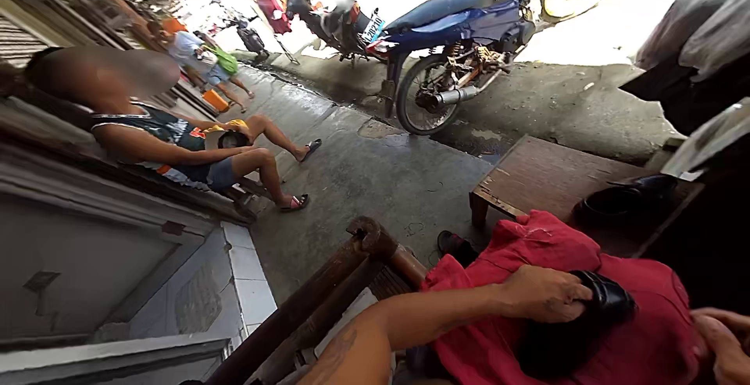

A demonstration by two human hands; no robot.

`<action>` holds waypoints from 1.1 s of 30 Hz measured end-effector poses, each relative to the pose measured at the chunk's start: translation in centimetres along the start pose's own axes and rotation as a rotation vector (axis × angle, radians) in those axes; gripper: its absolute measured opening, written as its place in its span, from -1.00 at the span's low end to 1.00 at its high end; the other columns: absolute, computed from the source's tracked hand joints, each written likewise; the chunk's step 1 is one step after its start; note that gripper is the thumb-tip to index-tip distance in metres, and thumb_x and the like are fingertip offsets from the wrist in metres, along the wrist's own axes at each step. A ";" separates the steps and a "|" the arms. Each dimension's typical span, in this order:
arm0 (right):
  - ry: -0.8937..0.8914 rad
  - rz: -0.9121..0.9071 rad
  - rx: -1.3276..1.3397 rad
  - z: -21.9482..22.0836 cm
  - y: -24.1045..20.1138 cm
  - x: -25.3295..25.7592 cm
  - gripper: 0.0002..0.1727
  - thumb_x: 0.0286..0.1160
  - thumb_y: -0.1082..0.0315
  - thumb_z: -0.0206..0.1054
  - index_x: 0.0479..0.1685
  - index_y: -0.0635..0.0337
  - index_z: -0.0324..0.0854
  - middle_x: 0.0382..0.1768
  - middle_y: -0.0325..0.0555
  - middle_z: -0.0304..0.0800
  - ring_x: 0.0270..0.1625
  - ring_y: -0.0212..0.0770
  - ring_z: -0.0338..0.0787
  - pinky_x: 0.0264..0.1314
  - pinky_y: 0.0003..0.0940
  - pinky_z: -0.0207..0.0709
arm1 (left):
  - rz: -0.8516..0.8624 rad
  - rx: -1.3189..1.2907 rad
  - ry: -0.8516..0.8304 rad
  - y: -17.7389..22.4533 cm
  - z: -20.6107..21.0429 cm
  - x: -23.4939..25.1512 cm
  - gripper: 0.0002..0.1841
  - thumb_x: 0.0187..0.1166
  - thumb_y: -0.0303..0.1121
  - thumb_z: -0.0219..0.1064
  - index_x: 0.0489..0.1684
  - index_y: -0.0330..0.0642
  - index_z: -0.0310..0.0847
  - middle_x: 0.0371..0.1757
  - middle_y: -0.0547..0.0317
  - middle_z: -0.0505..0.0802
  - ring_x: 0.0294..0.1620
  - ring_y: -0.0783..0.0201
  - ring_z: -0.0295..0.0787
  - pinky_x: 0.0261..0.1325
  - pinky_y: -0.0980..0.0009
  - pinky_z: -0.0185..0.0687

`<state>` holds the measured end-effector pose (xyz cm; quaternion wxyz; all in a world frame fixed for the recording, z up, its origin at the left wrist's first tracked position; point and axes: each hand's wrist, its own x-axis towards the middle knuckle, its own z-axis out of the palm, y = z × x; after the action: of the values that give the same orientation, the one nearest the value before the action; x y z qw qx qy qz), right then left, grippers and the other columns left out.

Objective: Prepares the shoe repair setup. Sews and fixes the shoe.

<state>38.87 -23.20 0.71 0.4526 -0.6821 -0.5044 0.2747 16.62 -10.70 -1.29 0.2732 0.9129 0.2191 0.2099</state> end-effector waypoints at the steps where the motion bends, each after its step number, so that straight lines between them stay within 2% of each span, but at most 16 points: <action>1: 0.068 0.036 -0.001 -0.3 -0.6 -0.4 -0.65 0.77 0.25 0.11 0.11 0.44 0.57 -0.29 -0.14 0.66 -0.46 -0.50 0.59 -0.36 -0.51 0.60 | -0.019 -0.020 -0.004 0.6 -0.6 -0.2 -0.84 0.50 -0.43 0.29 -0.35 -0.19 0.83 -0.24 0.06 0.89 -0.10 0.08 0.88 -0.13 0.00 0.74; 3: 0.177 0.102 -0.033 -0.6 -1.7 -1.0 -0.67 0.69 0.26 0.16 0.03 0.41 0.62 -0.38 -0.20 0.65 -0.52 -0.57 0.54 -0.40 -0.58 0.54 | -0.081 -0.057 -0.109 1.0 -2.0 -0.2 -0.81 0.52 -0.44 0.25 -0.29 -0.25 0.83 -0.22 -0.02 0.88 -0.10 0.01 0.88 -0.12 -0.06 0.72; 6: 0.220 0.162 -0.023 -1.3 -1.1 -2.2 -0.77 0.70 0.29 0.23 0.00 0.28 0.68 -0.36 -0.17 0.70 -0.54 -0.45 0.59 -0.44 -0.47 0.59 | -0.080 -0.043 -0.256 0.6 -1.4 0.3 -0.84 0.55 -0.41 0.27 -0.31 -0.20 0.80 -0.20 -0.02 0.84 -0.13 -0.03 0.83 -0.15 -0.14 0.71; 11: 0.172 0.138 -0.040 -1.2 -0.6 -3.1 -0.76 0.68 0.30 0.25 -0.02 0.26 0.76 -0.09 -0.11 0.77 -0.31 -0.41 0.68 -0.24 -0.45 0.65 | -0.058 -0.033 -0.268 0.6 -0.8 0.6 -0.81 0.55 -0.39 0.24 -0.32 -0.21 0.79 -0.19 -0.06 0.85 -0.11 -0.08 0.83 -0.13 -0.21 0.66; 15: 0.109 0.101 -0.136 0.2 -1.0 -2.6 -0.77 0.67 0.27 0.29 -0.01 0.17 0.82 -0.02 -0.12 0.80 -0.11 -0.37 0.76 -0.04 -0.40 0.69 | -0.049 -0.044 -0.252 0.5 -0.9 0.6 -0.80 0.56 -0.37 0.25 -0.41 -0.18 0.77 -0.22 -0.01 0.84 -0.15 -0.05 0.82 -0.18 -0.18 0.67; 16: 0.093 0.107 -0.167 0.6 -1.1 -2.4 -0.78 0.65 0.24 0.32 -0.01 0.13 0.83 -0.02 -0.14 0.80 -0.11 -0.37 0.75 -0.04 -0.38 0.67 | -0.042 -0.052 -0.243 0.5 -0.8 0.6 -0.79 0.56 -0.37 0.25 -0.42 -0.17 0.77 -0.22 0.00 0.84 -0.16 -0.04 0.82 -0.19 -0.16 0.67; 17: 0.070 0.123 -0.199 1.0 -1.3 -2.3 -0.77 0.61 0.21 0.36 0.01 0.10 0.85 -0.04 -0.15 0.78 -0.14 -0.35 0.72 -0.07 -0.34 0.64 | -0.036 -0.054 -0.233 0.4 -0.8 0.6 -0.79 0.57 -0.36 0.25 -0.42 -0.16 0.76 -0.24 0.01 0.84 -0.18 -0.02 0.82 -0.21 -0.14 0.66; 19: 0.010 0.210 -0.263 1.9 -1.8 -2.3 -0.71 0.53 0.12 0.46 0.10 0.01 0.85 0.03 -0.14 0.73 -0.01 -0.26 0.74 0.05 -0.16 0.70 | -0.032 -0.050 -0.211 0.3 -0.7 0.5 -0.79 0.58 -0.36 0.24 -0.41 -0.14 0.77 -0.26 0.03 0.83 -0.20 0.01 0.82 -0.23 -0.10 0.66; 21: 0.007 0.279 -0.294 2.6 -1.9 -2.4 -0.70 0.47 0.11 0.51 0.09 0.00 0.82 0.05 -0.13 0.69 0.01 -0.20 0.73 0.03 -0.05 0.67 | -0.037 -0.054 -0.196 0.3 -0.6 0.4 -0.79 0.58 -0.36 0.24 -0.42 -0.13 0.77 -0.26 0.05 0.83 -0.20 0.02 0.82 -0.25 -0.09 0.65; 22: 0.028 0.294 -0.283 2.8 -1.7 -2.5 -0.73 0.47 0.12 0.51 0.03 0.00 0.82 0.03 -0.14 0.69 -0.01 -0.21 0.71 0.01 -0.08 0.65 | -0.040 -0.059 -0.190 0.3 -0.6 0.3 -0.79 0.58 -0.36 0.24 -0.43 -0.12 0.76 -0.27 0.06 0.83 -0.21 0.03 0.81 -0.26 -0.07 0.65; 24: 0.093 0.293 -0.206 2.8 -1.4 -2.6 -0.81 0.52 0.15 0.45 -0.07 0.01 0.82 -0.02 -0.20 0.70 -0.07 -0.32 0.69 -0.01 -0.28 0.62 | -0.042 -0.063 -0.175 0.2 -0.5 0.2 -0.79 0.58 -0.36 0.26 -0.46 -0.10 0.76 -0.31 0.10 0.81 -0.24 0.08 0.80 -0.29 -0.01 0.64; 26: 0.141 0.282 -0.118 2.8 -1.4 -2.4 -0.81 0.57 0.19 0.40 -0.04 0.03 0.84 -0.04 -0.22 0.72 -0.18 -0.42 0.68 -0.11 -0.47 0.61 | -0.036 -0.069 -0.174 0.1 -0.5 0.1 -0.79 0.57 -0.37 0.26 -0.48 -0.10 0.74 -0.33 0.11 0.80 -0.25 0.10 0.79 -0.31 0.01 0.62; 27: 0.150 0.278 -0.101 2.8 -1.5 -2.1 -0.81 0.59 0.20 0.40 -0.02 0.03 0.85 -0.05 -0.22 0.72 -0.20 -0.44 0.68 -0.13 -0.50 0.61 | -0.031 -0.071 -0.177 0.1 -0.6 0.1 -0.79 0.57 -0.38 0.26 -0.48 -0.10 0.75 -0.33 0.11 0.80 -0.25 0.10 0.79 -0.30 0.01 0.62; 33: 0.150 0.232 -0.305 3.8 -2.3 -0.4 -0.85 0.52 0.23 0.36 -0.29 0.07 0.76 -0.16 -0.22 0.66 -0.16 -0.35 0.66 -0.12 -0.34 0.57 | -0.037 -0.081 -0.182 0.2 -0.6 0.2 -0.79 0.57 -0.38 0.25 -0.48 -0.12 0.74 -0.33 0.08 0.80 -0.25 0.06 0.80 -0.30 -0.01 0.62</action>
<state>34.56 -22.11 1.10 0.3456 -0.8148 -0.4232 0.1938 16.57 -10.52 -0.65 0.3324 0.9122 0.2014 0.1296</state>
